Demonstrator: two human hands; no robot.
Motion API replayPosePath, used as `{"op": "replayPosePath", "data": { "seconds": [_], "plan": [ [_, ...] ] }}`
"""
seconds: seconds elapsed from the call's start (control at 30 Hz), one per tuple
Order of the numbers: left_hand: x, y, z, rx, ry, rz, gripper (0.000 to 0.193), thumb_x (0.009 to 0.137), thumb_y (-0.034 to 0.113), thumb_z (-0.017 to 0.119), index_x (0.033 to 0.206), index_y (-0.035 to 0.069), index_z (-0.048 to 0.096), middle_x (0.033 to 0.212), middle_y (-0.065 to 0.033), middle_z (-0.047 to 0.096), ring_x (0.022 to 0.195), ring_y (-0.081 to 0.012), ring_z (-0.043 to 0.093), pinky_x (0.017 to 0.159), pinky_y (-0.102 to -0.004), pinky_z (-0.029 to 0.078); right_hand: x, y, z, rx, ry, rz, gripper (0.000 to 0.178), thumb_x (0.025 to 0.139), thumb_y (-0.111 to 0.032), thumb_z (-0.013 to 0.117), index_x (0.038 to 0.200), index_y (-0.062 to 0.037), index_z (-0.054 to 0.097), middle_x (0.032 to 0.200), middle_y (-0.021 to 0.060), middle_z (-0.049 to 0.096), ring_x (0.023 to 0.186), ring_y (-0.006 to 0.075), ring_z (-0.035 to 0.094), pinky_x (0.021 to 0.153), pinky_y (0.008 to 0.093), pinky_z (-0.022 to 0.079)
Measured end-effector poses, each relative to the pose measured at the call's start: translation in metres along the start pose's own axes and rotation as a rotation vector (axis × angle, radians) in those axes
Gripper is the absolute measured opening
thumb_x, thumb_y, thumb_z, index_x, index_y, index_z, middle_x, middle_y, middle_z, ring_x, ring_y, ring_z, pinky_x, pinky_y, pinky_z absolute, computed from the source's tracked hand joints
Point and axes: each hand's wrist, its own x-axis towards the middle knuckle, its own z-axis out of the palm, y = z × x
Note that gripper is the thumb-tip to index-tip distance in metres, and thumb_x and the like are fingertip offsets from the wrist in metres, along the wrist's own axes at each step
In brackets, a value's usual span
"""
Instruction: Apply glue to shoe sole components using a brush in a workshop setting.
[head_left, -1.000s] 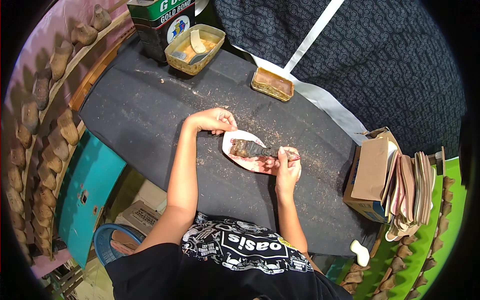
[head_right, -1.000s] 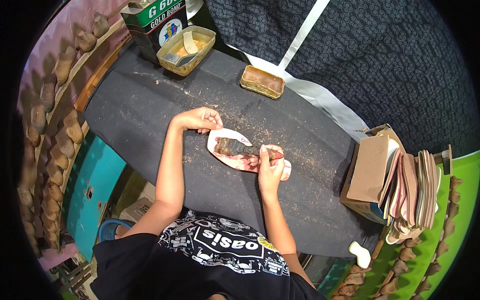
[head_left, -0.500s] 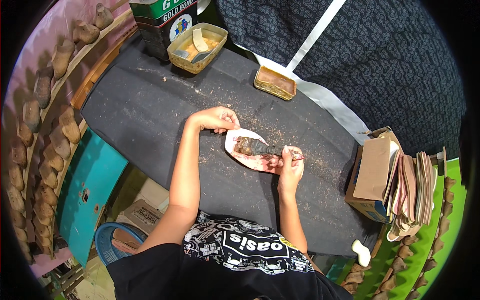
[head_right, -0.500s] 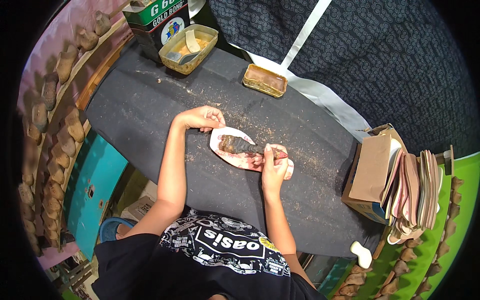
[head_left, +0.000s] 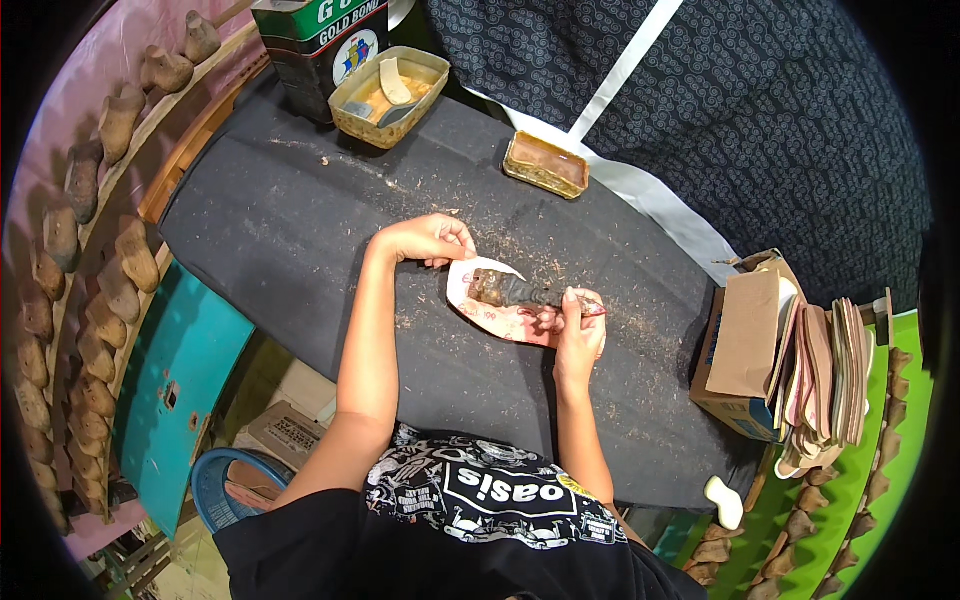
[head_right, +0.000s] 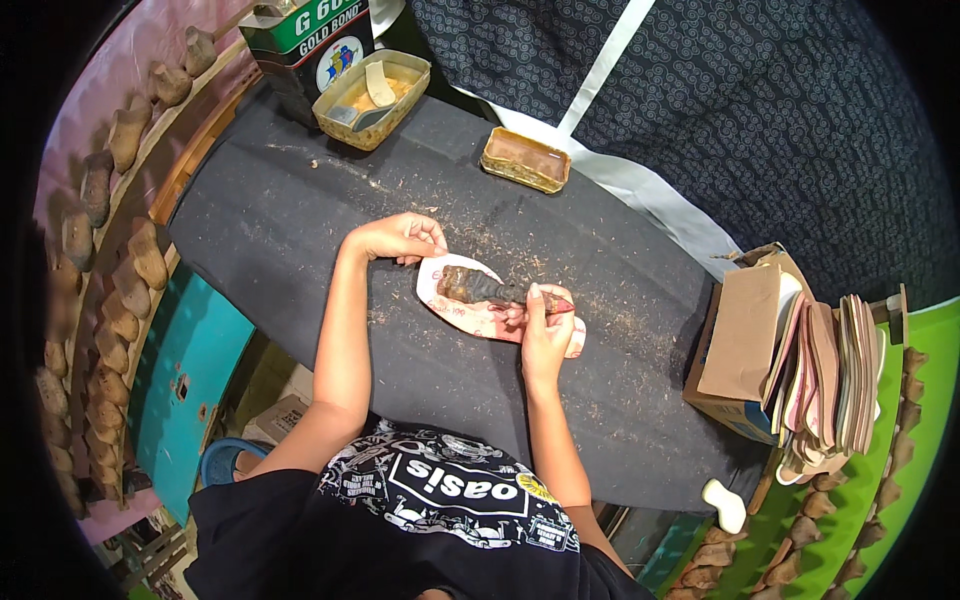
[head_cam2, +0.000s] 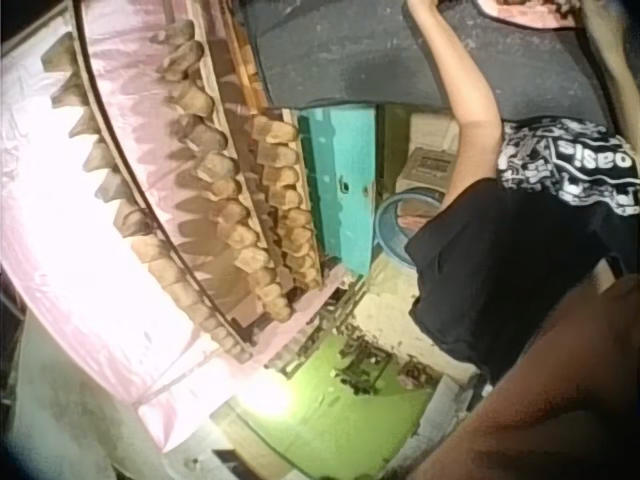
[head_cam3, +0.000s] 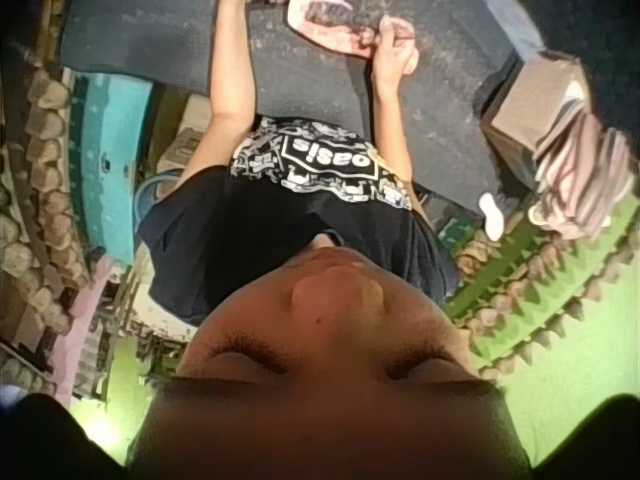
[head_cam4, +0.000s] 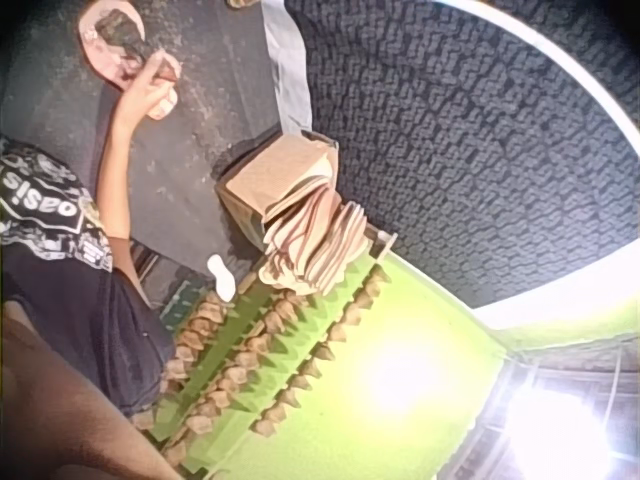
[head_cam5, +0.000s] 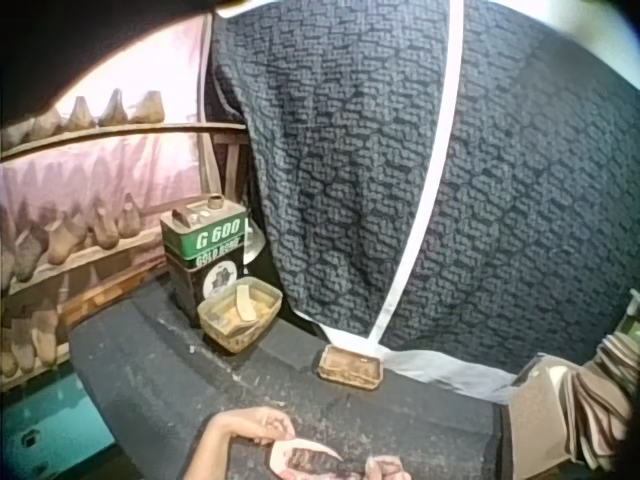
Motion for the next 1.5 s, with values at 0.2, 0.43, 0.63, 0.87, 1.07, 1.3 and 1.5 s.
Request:
{"op": "replayPosePath", "data": {
  "seconds": [0.2, 0.43, 0.63, 0.87, 1.07, 1.3, 1.5],
  "plan": [
    [0.001, -0.002, -0.001, -0.004, 0.019, -0.012, 0.018, 0.075, 0.017, 0.060, 0.084, 0.002, 0.054, 0.058, 0.0038, 0.050, 0.045, -0.0011, 0.041, 0.038, -0.0146, 0.030, 0.004, -0.003, 0.000, 0.049, 0.013, 0.004, 0.014, 0.082, -0.014, 0.050, 0.089, -0.0033, 0.044, 0.058, 0.0036, 0.050, 0.048, 0.0096, 0.050, 0.046, 0.0214, 0.043],
    [0.002, -0.001, -0.001, 0.009, 0.022, -0.015, 0.016, 0.075, 0.014, 0.057, 0.086, 0.002, 0.054, 0.060, 0.0027, 0.051, 0.046, -0.0017, 0.042, 0.038, -0.0149, 0.031, 0.011, 0.000, 0.000, 0.021, 0.032, 0.008, 0.015, 0.082, -0.015, 0.051, 0.088, -0.0035, 0.045, 0.059, 0.0040, 0.051, 0.048, 0.0094, 0.051, 0.045, 0.0204, 0.043],
    [-0.001, 0.000, 0.000, -0.001, 0.016, -0.012, 0.017, 0.075, 0.014, 0.057, 0.087, 0.001, 0.053, 0.060, 0.0024, 0.051, 0.046, -0.0017, 0.042, 0.038, -0.0150, 0.031, 0.012, -0.005, 0.000, 0.037, -0.007, 0.060, 0.014, 0.081, -0.014, 0.051, 0.088, -0.0032, 0.046, 0.062, 0.0057, 0.054, 0.048, 0.0098, 0.051, 0.044, 0.0206, 0.043],
    [0.002, -0.002, 0.000, 0.005, 0.041, -0.021, 0.017, 0.076, 0.014, 0.056, 0.087, 0.001, 0.053, 0.059, 0.0026, 0.050, 0.045, -0.0017, 0.041, 0.038, -0.0152, 0.030, 0.025, 0.000, -0.001, 0.025, 0.049, 0.020, 0.016, 0.082, -0.016, 0.052, 0.087, -0.0026, 0.045, 0.063, 0.0043, 0.051, 0.050, 0.0099, 0.052, 0.043, 0.0200, 0.042],
    [0.003, -0.005, -0.002, -0.029, 0.020, -0.009, 0.016, 0.077, 0.013, 0.055, 0.087, 0.002, 0.053, 0.058, 0.0030, 0.049, 0.045, -0.0019, 0.041, 0.037, -0.0157, 0.030, 0.020, -0.003, -0.001, -0.033, -0.058, 0.073, 0.017, 0.082, -0.018, 0.051, 0.088, -0.0033, 0.045, 0.061, 0.0057, 0.053, 0.050, 0.0095, 0.052, 0.046, 0.0201, 0.043],
    [0.004, -0.004, -0.001, -0.010, 0.040, -0.016, 0.016, 0.077, 0.014, 0.055, 0.086, 0.001, 0.052, 0.058, 0.0029, 0.049, 0.045, -0.0021, 0.041, 0.037, -0.0157, 0.030, 0.029, 0.002, -0.004, 0.040, 0.040, 0.028, 0.017, 0.082, -0.018, 0.051, 0.087, -0.0029, 0.045, 0.063, 0.0073, 0.054, 0.050, 0.0103, 0.052, 0.044, 0.0209, 0.043],
    [0.003, -0.005, -0.002, -0.001, 0.042, -0.021, 0.018, 0.076, 0.015, 0.056, 0.087, 0.001, 0.052, 0.059, 0.0023, 0.050, 0.045, -0.0019, 0.041, 0.037, -0.0155, 0.030, 0.025, -0.001, 0.000, 0.026, -0.012, 0.104, 0.017, 0.082, -0.017, 0.051, 0.086, -0.0016, 0.045, 0.060, 0.0064, 0.053, 0.047, 0.0099, 0.052, 0.043, 0.0202, 0.042]
  ]
}}
